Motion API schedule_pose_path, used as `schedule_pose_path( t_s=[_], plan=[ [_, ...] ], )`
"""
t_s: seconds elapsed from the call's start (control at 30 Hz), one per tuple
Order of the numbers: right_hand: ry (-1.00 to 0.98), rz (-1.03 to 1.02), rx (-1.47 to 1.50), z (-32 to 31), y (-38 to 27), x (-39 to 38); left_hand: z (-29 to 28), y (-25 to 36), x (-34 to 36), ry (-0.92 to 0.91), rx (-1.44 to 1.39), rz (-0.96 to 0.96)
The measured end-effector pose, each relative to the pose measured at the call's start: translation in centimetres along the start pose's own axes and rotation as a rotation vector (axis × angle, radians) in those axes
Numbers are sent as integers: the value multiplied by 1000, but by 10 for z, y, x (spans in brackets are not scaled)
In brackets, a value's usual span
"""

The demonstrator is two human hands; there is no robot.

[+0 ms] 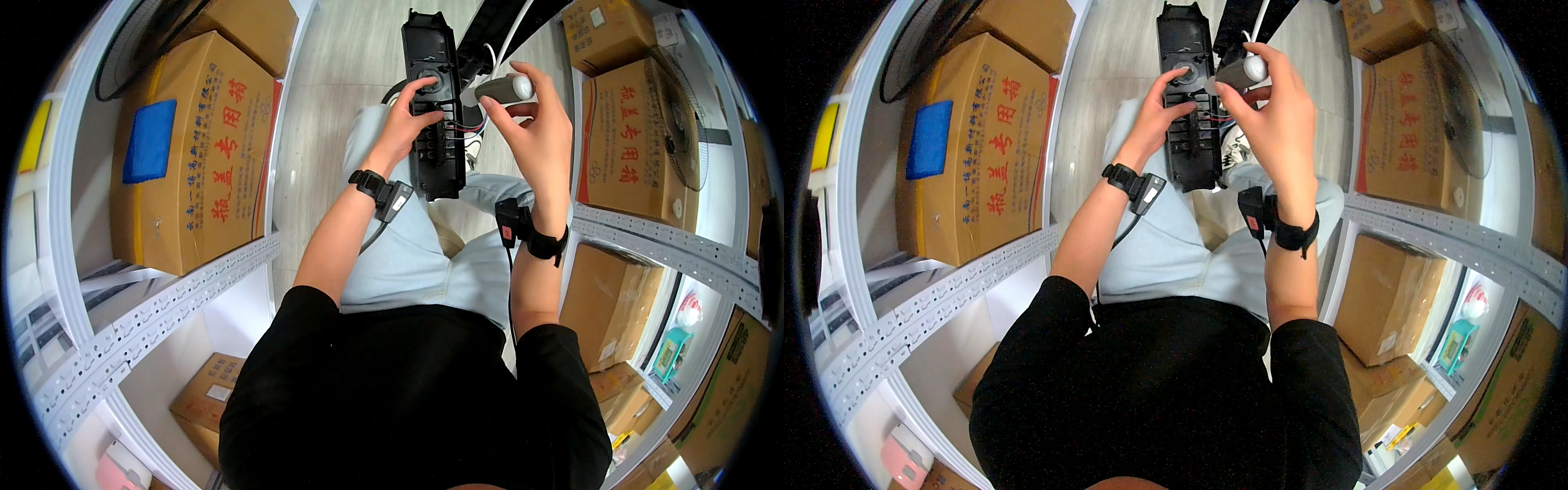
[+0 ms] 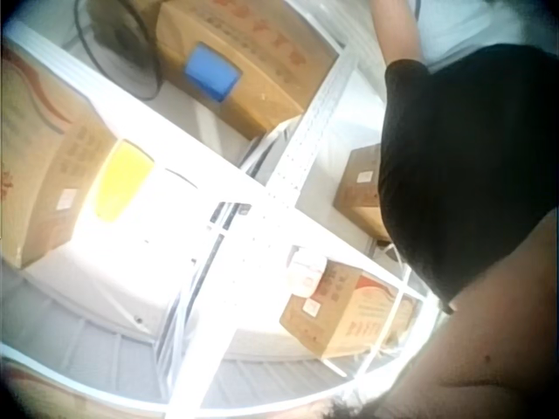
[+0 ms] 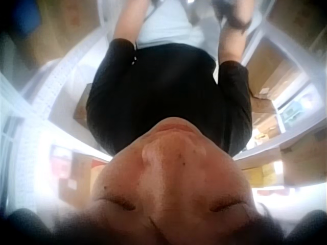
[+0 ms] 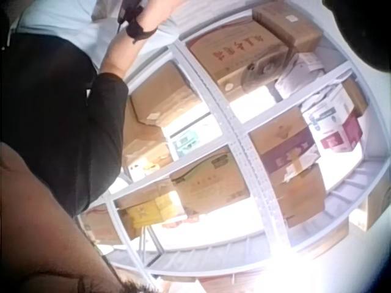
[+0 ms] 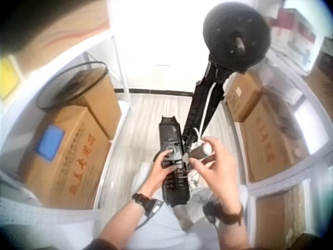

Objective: The person disassembles a standing fan by removing the motor housing and control panel. They use a screwdriver to loosen screws and detach components, then reassemble the parts.

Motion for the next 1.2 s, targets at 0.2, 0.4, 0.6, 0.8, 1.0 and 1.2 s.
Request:
schedule_pose_path(
  t_s=[0.2,0.4,0.6,0.8,1.0,1.2],
  plan=[
    [-68,4,-43,0,0,-3,-4,-5,2,8,32,-2],
    [42,-34,-160,0,1,1,-2,-3,1,-3,10,-23],
    [-83,14,126,0,-4,-3,-4,-6,2,-2,-24,-26],
    [-6,64,-250,4,-3,-1,-4,-6,2,-4,44,0],
    [-66,-27,108,-2,-7,-4,-4,-8,3,1,-37,-23],
    [-37,78,-195,0,-15,-5,-3,-6,2,-19,-5,4]
  ],
)
Point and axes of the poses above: each hand's wrist, its own x-axis towards the middle knuckle, its own z-axis out of the palm, y = z × x, the point moved 2 cm from there along x, towards the middle knuckle, and after that the axes turned 9 degrees about x, right-handed, at the moved point
